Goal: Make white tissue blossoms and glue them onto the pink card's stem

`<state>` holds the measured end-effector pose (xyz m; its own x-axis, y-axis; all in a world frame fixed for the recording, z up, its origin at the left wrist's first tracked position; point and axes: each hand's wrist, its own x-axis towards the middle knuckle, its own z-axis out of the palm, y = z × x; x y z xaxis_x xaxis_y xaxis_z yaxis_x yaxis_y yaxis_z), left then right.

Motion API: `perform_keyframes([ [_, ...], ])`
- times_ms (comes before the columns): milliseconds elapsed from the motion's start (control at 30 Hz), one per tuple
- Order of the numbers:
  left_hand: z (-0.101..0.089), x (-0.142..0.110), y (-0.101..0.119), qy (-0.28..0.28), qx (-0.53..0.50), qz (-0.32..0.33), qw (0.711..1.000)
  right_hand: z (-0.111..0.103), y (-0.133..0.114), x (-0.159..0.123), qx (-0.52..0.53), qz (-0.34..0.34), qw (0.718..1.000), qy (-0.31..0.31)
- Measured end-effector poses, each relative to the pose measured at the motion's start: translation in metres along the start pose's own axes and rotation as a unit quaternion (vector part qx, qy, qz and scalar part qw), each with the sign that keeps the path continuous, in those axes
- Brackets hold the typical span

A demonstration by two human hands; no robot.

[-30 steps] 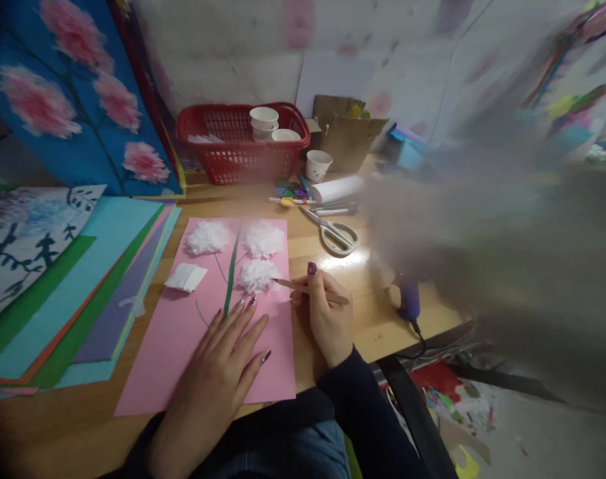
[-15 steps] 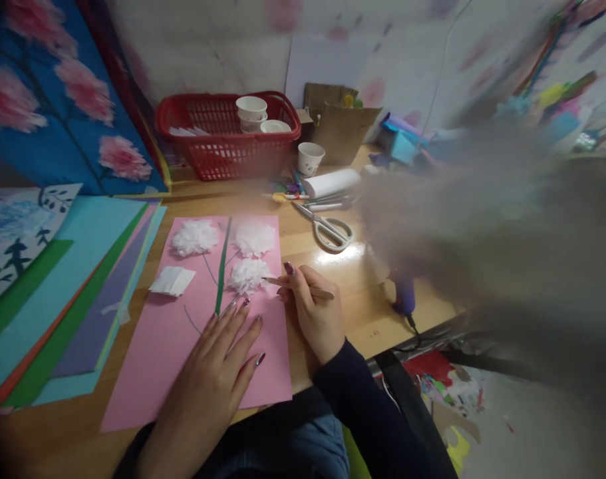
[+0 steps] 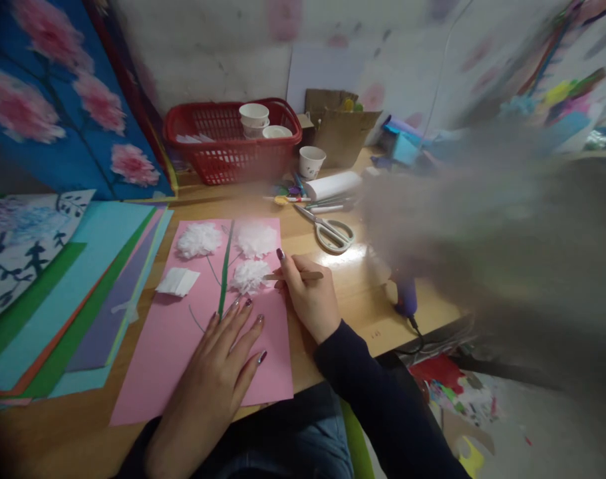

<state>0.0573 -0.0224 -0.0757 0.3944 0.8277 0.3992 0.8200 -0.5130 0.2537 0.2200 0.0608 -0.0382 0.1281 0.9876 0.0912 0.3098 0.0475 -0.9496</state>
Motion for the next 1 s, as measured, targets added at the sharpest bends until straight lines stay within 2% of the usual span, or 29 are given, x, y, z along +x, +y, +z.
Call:
perform_keyframes([
  [133, -0.002, 0.0, -0.001, -0.011, 0.013, 0.014, 1.0, -0.002, -0.001, -0.004, 0.045, 0.028, 0.998, 0.04],
  [333, -0.005, -0.001, -0.001, -0.029, 0.004, 0.011, 1.0, -0.012, -0.001, -0.009, 0.083, 0.018, 0.987, 0.134],
  [467, -0.006, -0.002, -0.001, -0.036, -0.004, 0.006, 0.999, -0.013, -0.001, -0.009, 0.092, 0.019, 0.987, 0.134],
  [633, -0.006, -0.002, -0.001, -0.036, -0.005, 0.004, 0.999, -0.011, 0.004, -0.009, 0.08, 0.03, 0.992, 0.089],
  [833, -0.007, -0.003, -0.002, -0.031, 0.0, 0.009, 0.999, -0.01, 0.004, -0.01, 0.083, 0.037, 0.994, 0.067],
  [1000, -0.006, -0.003, -0.002, -0.041, -0.003, 0.013, 0.999, -0.014, 0.002, -0.008, 0.116, 0.053, 0.983, 0.132],
])
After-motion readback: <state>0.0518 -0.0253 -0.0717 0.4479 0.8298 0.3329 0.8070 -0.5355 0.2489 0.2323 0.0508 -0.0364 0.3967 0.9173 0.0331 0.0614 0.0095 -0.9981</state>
